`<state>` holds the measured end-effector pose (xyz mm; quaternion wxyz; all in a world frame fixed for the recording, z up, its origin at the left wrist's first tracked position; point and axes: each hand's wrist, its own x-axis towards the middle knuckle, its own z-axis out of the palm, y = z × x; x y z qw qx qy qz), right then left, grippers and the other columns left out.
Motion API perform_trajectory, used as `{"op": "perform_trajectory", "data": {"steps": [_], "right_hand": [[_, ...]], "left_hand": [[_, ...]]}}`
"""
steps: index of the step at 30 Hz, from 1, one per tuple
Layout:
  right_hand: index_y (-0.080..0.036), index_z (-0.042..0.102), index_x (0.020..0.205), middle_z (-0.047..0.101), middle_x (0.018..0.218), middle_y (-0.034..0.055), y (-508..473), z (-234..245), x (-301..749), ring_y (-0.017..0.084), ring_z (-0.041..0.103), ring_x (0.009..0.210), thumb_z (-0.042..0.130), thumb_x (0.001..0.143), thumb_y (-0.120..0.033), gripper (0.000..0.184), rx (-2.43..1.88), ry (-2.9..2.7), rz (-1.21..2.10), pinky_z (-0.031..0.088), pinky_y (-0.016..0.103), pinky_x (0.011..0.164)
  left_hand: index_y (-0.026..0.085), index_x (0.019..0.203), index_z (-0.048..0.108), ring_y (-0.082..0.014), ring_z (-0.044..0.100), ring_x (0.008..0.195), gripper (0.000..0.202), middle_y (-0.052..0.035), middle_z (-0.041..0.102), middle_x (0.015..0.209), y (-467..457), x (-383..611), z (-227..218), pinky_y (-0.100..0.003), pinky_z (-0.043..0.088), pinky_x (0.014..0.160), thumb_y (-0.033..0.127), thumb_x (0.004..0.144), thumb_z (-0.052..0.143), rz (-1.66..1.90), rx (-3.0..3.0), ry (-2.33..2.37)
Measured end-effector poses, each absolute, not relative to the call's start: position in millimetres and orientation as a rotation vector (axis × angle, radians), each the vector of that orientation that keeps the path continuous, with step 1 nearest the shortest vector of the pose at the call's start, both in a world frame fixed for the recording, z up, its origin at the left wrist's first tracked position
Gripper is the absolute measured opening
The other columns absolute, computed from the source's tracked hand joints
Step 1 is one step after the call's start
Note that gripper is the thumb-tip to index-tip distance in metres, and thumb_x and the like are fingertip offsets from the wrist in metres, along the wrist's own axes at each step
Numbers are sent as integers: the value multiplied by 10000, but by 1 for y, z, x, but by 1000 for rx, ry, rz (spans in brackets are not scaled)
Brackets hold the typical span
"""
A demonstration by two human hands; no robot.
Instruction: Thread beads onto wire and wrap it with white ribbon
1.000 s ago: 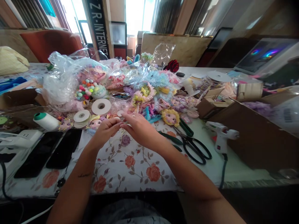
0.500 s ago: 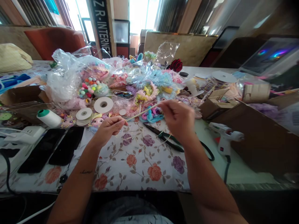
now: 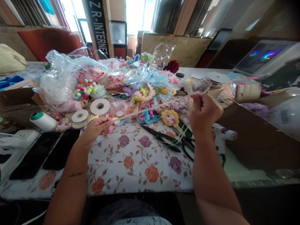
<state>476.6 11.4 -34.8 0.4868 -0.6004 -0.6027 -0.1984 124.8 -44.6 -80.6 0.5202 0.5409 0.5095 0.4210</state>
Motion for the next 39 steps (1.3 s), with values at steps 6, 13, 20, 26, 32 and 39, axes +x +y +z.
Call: {"op": "perform_trajectory", "data": {"steps": [6,13,20,26,32,39], "right_hand": [[-160,678,958,660,863,115,25,21,467,205,563,829,362,971,-396,395,-1406,-1641,-703,379,333,753],[-99,690,1023,672,980,183,15,-21,458,321,556,991,626,831,-306,289,-1672,-2040,-558,429,425,780],[-186,568,1232,654,1163,98,-53,-67,370,189,630,1013,404,946,-201,330,-975,-2173,302,503,294,837],[-146,544,1219,680,1026,121,-54,-101,356,214,633,872,432,939,-225,312,-976,-2287,516,495,321,738],[-198,666,923,675,780,40,-50,-117,372,164,611,733,518,909,-234,152,-979,-2121,577,458,261,675],[-179,653,798,641,669,17,-42,-117,385,144,588,632,554,879,-215,133,-1064,-1970,483,431,244,612]], "left_hand": [[158,828,647,-59,311,450,317,21,498,588,-43,130,-85,-183,258,424,468,814,586,931,1352,1283],[155,824,646,-64,266,448,317,51,380,531,-43,141,-86,-201,189,423,467,806,592,927,1410,1256],[159,856,655,-84,423,569,335,15,532,681,-46,167,-96,-202,345,528,473,844,538,799,1551,1114],[145,820,641,-146,520,735,355,-29,591,768,-41,176,-113,-242,406,645,480,849,527,764,1562,996],[154,716,534,-85,364,520,399,30,441,600,-45,181,-109,-218,271,485,524,860,486,614,1425,1008],[147,772,558,-62,266,477,394,34,419,604,-48,183,-109,-219,165,433,528,855,505,616,1117,933]]}}
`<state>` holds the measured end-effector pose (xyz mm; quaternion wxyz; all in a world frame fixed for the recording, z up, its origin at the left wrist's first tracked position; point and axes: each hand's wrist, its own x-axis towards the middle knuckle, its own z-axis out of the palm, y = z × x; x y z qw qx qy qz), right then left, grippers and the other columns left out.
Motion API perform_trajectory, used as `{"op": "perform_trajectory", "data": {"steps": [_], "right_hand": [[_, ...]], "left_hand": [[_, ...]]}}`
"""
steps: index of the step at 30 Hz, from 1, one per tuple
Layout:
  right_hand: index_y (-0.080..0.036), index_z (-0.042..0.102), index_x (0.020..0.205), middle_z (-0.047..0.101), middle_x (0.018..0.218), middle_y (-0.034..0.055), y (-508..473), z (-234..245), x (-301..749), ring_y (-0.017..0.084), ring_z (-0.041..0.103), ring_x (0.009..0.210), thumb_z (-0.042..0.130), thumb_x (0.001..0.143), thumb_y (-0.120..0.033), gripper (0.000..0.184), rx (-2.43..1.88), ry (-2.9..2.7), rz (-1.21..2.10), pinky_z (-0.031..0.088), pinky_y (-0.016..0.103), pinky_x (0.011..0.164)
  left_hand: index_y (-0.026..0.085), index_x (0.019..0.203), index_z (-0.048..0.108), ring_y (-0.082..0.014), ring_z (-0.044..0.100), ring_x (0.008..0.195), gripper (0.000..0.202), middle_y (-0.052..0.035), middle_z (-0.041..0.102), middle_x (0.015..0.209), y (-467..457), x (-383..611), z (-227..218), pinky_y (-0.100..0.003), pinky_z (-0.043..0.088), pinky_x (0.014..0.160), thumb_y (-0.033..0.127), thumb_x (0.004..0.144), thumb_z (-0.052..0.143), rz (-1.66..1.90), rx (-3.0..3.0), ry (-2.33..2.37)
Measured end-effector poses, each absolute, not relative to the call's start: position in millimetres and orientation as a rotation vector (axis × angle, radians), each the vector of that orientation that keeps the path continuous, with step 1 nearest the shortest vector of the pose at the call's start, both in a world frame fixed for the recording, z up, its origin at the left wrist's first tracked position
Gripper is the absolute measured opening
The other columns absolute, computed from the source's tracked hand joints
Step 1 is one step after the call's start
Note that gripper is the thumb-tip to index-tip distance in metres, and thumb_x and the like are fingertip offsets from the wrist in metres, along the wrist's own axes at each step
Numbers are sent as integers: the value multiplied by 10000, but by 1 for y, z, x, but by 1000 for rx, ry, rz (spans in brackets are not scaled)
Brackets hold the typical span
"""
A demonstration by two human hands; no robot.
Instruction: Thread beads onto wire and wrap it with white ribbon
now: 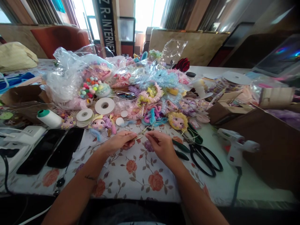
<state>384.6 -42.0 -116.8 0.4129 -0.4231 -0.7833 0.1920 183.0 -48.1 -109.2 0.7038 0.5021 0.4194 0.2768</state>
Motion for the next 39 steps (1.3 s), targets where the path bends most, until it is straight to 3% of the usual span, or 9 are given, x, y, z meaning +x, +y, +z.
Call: {"op": "perform_trajectory", "data": {"steps": [5,11,19,23,28,34,39], "right_hand": [[-182,653,797,657,688,17,-42,-116,387,144,597,634,558,877,-217,130,-1064,-1941,468,433,240,603],[-182,660,820,676,724,27,-44,-116,386,152,606,655,549,884,-236,139,-1080,-1938,466,451,253,628],[-198,666,839,680,730,38,-43,-115,388,165,609,659,528,892,-260,160,-1156,-1974,384,461,278,640],[-192,665,831,686,739,41,-42,-114,389,167,611,666,534,887,-261,158,-1161,-1944,388,458,277,636],[-180,666,817,664,691,25,-41,-112,390,139,570,579,544,879,-268,163,-1150,-1861,429,435,256,567],[-187,666,824,672,719,27,-43,-109,391,135,577,592,551,878,-274,154,-1123,-1795,439,442,251,563],[-190,668,819,673,715,26,-46,-108,391,140,589,599,562,872,-281,149,-1120,-1778,445,446,253,563]], "left_hand": [[125,936,636,-66,389,503,435,-17,547,691,-46,182,-112,-193,259,423,526,869,481,654,1119,946],[130,824,664,-64,450,510,333,-22,613,682,-43,180,-116,-172,331,435,459,793,627,625,1227,965],[109,765,689,-98,536,486,356,-62,664,669,-42,179,-121,-209,431,446,448,816,594,703,1413,1086],[124,919,701,-141,623,552,287,-63,696,693,-46,181,-114,-239,507,520,373,827,590,710,1473,1151],[183,1171,607,-163,669,616,371,-36,724,740,-53,183,-107,-248,535,568,385,865,552,778,1609,1193],[198,996,651,-168,682,727,254,-37,735,851,-57,185,-108,-241,502,666,382,903,504,971,2013,1362],[191,1008,654,-169,677,752,227,-49,726,863,-59,187,-108,-240,492,684,311,919,483,1030,2134,1296]]}}
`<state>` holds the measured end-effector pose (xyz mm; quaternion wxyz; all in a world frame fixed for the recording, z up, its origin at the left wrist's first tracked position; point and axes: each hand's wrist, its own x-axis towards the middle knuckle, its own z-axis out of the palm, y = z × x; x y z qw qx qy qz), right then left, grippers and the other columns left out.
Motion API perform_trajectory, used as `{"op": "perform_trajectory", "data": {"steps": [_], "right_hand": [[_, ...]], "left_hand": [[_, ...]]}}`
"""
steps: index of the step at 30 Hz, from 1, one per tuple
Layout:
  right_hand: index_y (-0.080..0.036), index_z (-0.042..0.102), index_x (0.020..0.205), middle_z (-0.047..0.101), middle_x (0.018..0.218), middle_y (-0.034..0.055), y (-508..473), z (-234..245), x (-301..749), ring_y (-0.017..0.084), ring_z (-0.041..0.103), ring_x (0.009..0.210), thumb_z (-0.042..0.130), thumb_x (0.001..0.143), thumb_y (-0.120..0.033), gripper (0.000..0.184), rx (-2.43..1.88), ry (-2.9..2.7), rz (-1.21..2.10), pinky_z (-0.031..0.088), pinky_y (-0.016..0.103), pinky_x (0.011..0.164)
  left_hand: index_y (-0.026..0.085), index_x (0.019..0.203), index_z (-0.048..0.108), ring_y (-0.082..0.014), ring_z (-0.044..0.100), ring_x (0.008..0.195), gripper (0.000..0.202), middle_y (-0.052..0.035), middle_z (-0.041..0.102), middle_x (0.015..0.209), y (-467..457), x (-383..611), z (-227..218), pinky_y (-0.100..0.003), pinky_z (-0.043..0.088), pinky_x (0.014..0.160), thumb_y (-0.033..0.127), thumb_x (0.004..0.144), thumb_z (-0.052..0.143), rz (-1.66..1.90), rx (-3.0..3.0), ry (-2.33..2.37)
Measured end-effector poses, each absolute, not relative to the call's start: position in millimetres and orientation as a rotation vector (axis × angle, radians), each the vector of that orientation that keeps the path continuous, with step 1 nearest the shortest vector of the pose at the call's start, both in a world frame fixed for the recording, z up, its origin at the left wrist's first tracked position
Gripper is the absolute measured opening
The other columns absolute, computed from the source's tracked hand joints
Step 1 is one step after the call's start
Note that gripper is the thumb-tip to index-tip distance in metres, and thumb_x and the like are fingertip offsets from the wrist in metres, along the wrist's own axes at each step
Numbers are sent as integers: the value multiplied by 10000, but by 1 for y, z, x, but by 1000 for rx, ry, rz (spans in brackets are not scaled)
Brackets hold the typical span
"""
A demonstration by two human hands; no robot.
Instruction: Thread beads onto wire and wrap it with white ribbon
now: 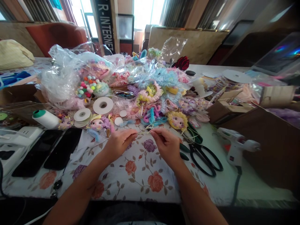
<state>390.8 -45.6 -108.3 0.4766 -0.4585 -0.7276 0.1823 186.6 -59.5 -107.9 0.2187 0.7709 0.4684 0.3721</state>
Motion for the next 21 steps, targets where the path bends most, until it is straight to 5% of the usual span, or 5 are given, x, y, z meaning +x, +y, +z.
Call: {"op": "perform_trajectory", "data": {"steps": [7,13,16,21], "right_hand": [[-185,692,811,679,723,44,-38,-112,395,167,613,634,565,854,-294,172,-1225,-1879,513,476,270,584],[-214,594,1219,614,1228,106,-48,-111,387,120,594,597,501,888,-242,345,-1127,-1996,551,502,270,590],[-218,545,1281,672,1121,86,-54,-115,380,136,627,662,495,899,-228,385,-1040,-2064,715,512,258,617],[-213,683,1049,725,882,49,-51,-121,377,165,657,719,567,863,-204,220,-1019,-2046,770,510,266,652]], "left_hand": [[177,860,667,-147,629,626,229,-28,692,709,-57,190,-106,-229,468,590,323,889,494,972,1977,1359],[164,791,644,-118,556,573,187,-13,639,659,-53,191,-109,-208,403,535,257,856,495,811,1979,1318],[164,797,648,-111,524,560,189,-13,622,660,-55,192,-111,-208,377,521,267,852,500,765,1987,1291],[168,768,660,-120,518,574,230,-12,607,635,-56,193,-111,-215,374,525,292,868,494,773,2010,1297]]}}
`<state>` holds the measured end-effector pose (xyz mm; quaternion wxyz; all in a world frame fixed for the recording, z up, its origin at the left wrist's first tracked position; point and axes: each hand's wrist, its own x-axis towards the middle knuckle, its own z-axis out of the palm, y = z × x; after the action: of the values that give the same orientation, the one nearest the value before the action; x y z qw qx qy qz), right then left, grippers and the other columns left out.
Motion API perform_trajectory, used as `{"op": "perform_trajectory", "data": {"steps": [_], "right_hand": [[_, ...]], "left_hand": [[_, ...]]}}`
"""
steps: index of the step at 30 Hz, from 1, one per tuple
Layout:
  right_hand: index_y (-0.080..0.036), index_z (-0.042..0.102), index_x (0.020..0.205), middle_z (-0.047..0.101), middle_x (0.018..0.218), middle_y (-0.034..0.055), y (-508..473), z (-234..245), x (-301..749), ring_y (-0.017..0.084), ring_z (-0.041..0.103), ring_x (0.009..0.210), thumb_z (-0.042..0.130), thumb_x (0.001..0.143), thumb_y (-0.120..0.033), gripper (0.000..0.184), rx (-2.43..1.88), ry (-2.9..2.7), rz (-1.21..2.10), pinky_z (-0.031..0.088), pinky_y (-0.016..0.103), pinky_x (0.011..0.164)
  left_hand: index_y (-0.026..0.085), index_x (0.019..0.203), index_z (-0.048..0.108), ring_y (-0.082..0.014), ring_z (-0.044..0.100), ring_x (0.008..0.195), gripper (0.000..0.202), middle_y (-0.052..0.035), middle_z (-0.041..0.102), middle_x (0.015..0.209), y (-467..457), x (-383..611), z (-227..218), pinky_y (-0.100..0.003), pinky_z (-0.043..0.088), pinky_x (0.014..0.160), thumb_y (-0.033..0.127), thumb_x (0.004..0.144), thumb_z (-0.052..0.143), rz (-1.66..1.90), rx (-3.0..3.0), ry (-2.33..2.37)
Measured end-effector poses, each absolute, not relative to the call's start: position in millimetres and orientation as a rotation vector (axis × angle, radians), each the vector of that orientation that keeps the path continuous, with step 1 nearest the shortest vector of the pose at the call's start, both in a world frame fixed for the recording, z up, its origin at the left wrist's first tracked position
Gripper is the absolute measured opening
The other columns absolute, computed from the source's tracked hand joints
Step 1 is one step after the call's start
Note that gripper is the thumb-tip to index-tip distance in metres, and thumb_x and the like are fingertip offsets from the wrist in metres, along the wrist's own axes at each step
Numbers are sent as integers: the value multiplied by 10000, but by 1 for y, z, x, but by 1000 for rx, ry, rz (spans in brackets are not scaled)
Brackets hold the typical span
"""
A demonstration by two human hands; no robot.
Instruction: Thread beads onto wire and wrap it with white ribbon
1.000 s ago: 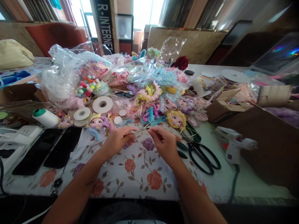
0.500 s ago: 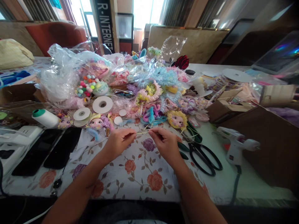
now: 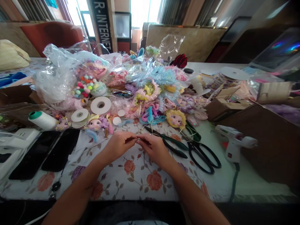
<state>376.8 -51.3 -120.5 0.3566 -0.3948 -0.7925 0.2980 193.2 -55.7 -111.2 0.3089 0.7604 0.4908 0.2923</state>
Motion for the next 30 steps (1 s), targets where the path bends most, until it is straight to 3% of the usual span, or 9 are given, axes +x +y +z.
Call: {"op": "perform_trajectory", "data": {"steps": [6,10,14,20,27,30], "right_hand": [[-193,692,901,686,720,21,-50,-117,379,134,613,612,548,874,-232,152,-1068,-1954,773,474,234,585],[-186,669,832,646,662,18,-50,-117,378,131,576,576,542,861,-242,142,-1107,-1930,731,447,237,558],[-179,643,788,574,569,-9,-52,-112,376,112,513,499,552,843,-278,145,-1131,-1773,949,413,224,487],[-166,608,747,504,527,-37,-57,-108,370,84,445,443,621,788,-356,195,-1103,-1441,1298,369,208,428],[-166,625,762,528,529,-38,-58,-116,365,77,457,452,666,762,-362,200,-1079,-1225,1413,378,200,442],[-168,627,751,530,539,-41,-57,-117,363,72,459,456,686,745,-356,197,-1070,-1160,1461,372,194,444]], "left_hand": [[190,902,719,-147,614,606,221,-19,693,691,-55,191,-110,-232,462,575,357,845,586,866,1865,1287],[194,887,729,-156,643,630,203,-18,709,697,-55,190,-112,-245,501,607,350,832,611,920,1778,1298],[182,882,730,-174,663,686,233,-42,724,771,-54,190,-113,-258,524,628,385,797,654,959,1655,1260],[144,869,720,-158,644,658,252,-49,702,728,-54,195,-114,-246,521,603,366,748,708,965,1454,1177],[150,870,704,-163,645,666,261,-54,692,749,-55,198,-112,-257,536,603,388,768,682,973,1428,1179],[161,929,688,-170,659,751,260,-58,703,845,-55,199,-111,-259,552,659,357,758,697,997,1495,1218]]}}
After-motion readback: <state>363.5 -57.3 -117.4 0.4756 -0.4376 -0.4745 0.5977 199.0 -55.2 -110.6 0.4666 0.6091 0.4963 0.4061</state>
